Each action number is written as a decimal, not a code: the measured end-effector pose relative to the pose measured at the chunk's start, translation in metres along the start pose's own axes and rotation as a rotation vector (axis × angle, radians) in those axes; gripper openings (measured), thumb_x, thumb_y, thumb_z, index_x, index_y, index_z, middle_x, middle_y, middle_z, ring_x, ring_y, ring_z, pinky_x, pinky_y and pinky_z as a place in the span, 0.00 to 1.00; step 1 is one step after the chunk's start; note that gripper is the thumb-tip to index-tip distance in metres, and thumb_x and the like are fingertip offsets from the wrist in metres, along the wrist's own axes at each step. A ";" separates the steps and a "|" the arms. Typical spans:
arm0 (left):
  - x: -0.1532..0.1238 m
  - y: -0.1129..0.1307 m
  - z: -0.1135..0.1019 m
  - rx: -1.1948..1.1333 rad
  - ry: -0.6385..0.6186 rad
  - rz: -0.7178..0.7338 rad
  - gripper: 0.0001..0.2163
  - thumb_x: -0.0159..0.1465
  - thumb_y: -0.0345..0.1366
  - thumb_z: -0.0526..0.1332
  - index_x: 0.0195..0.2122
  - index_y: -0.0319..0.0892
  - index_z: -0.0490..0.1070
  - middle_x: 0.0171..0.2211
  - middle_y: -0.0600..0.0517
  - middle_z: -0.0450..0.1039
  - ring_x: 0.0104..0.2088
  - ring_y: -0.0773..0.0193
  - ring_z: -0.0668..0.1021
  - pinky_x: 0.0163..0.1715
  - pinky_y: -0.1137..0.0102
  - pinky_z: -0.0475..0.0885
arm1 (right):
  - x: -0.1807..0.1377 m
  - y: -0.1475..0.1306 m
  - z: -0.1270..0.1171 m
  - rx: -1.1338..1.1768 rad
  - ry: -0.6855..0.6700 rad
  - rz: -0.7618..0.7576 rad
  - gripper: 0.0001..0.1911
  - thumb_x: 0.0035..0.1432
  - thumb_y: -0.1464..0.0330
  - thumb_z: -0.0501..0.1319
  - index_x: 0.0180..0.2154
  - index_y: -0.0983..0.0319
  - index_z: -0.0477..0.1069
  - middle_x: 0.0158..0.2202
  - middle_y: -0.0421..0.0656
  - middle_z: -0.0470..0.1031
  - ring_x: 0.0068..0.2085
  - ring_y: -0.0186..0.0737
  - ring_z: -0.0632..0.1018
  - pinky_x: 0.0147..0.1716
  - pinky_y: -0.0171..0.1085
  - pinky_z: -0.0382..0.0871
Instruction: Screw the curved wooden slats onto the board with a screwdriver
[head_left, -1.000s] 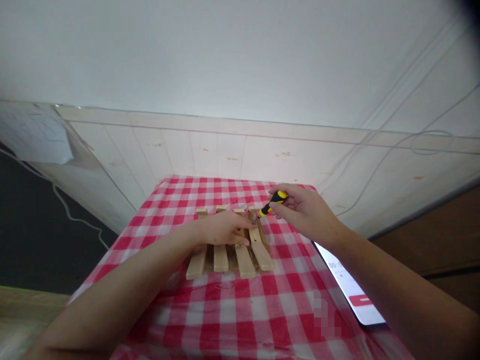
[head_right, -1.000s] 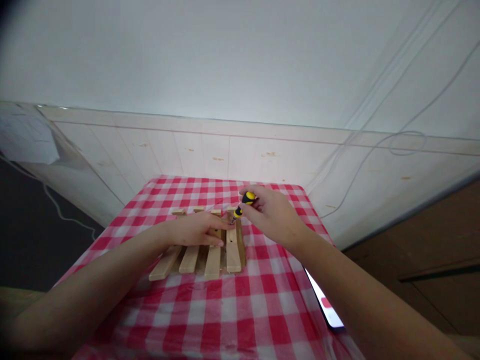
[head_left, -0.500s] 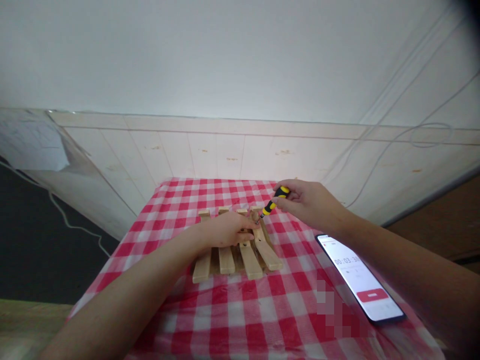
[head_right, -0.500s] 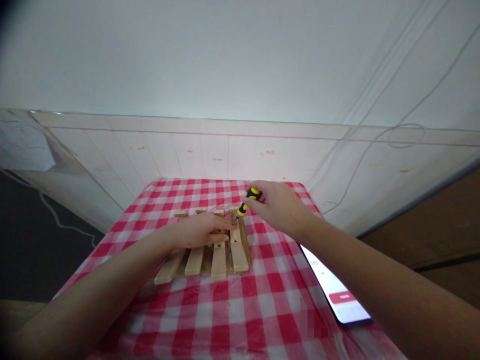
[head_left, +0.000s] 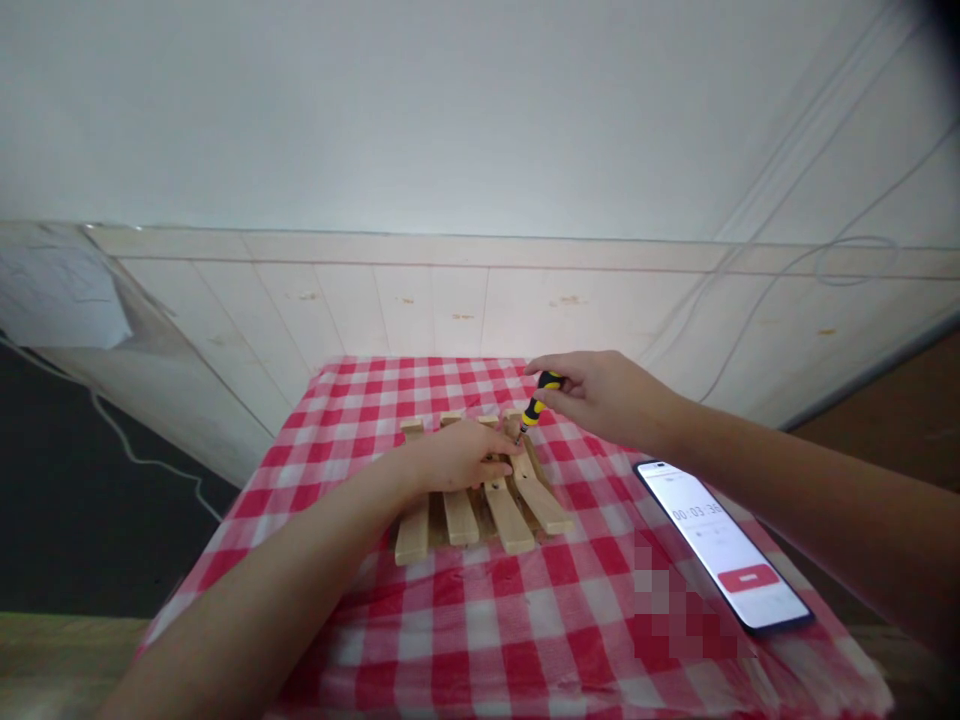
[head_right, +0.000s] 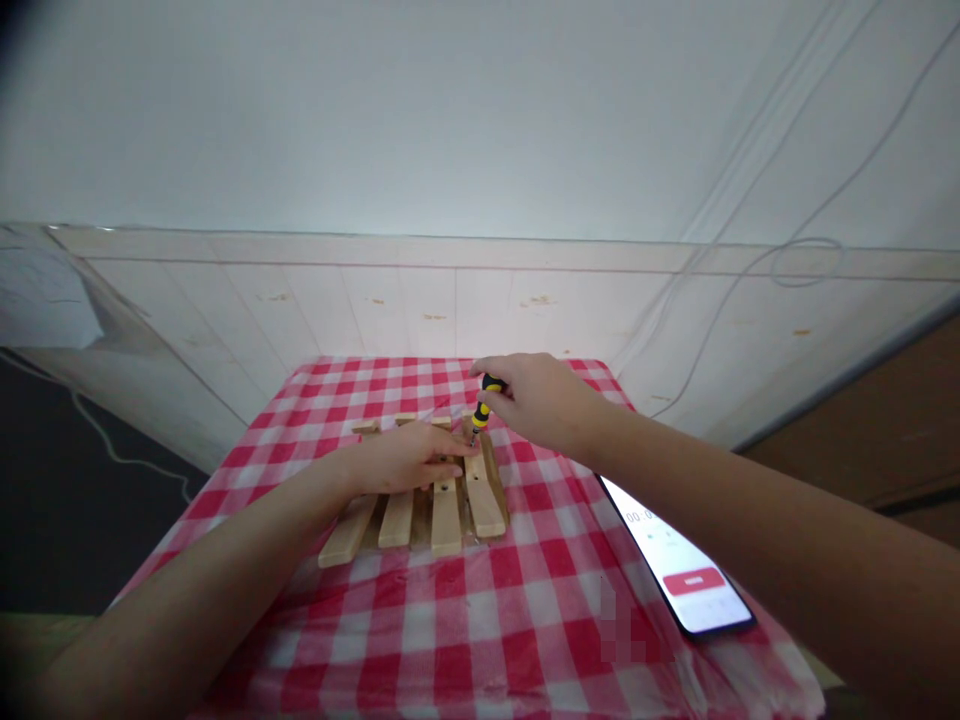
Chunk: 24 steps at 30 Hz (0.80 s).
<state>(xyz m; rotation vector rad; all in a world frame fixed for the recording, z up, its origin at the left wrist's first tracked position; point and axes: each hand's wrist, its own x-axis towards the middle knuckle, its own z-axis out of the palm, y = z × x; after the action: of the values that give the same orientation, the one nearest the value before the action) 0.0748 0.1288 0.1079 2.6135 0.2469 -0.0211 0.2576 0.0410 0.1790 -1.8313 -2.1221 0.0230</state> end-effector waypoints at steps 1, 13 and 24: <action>0.000 0.000 0.000 0.005 0.007 0.002 0.11 0.64 0.33 0.56 0.44 0.43 0.75 0.39 0.51 0.77 0.37 0.63 0.77 0.37 0.72 0.67 | 0.000 -0.001 -0.001 -0.028 -0.011 -0.014 0.17 0.58 0.67 0.55 0.48 0.63 0.74 0.37 0.45 0.80 0.34 0.37 0.78 0.33 0.34 0.68; 0.004 0.003 0.005 0.119 0.068 0.046 0.11 0.66 0.31 0.53 0.41 0.41 0.75 0.43 0.50 0.77 0.44 0.62 0.76 0.47 0.69 0.67 | 0.037 -0.041 -0.022 -0.512 -0.312 0.011 0.23 0.62 0.55 0.51 0.37 0.65 0.76 0.31 0.52 0.77 0.33 0.49 0.77 0.25 0.38 0.58; 0.004 0.005 0.003 0.153 0.049 0.026 0.12 0.66 0.31 0.52 0.41 0.41 0.76 0.44 0.49 0.77 0.44 0.61 0.77 0.45 0.69 0.67 | 0.020 -0.043 -0.023 -0.527 -0.449 -0.051 0.14 0.61 0.71 0.51 0.47 0.61 0.68 0.29 0.47 0.76 0.28 0.41 0.74 0.25 0.37 0.52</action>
<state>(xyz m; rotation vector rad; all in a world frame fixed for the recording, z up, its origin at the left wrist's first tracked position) 0.0797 0.1240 0.1075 2.7721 0.2371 0.0342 0.2202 0.0479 0.2150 -2.2258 -2.6791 -0.1694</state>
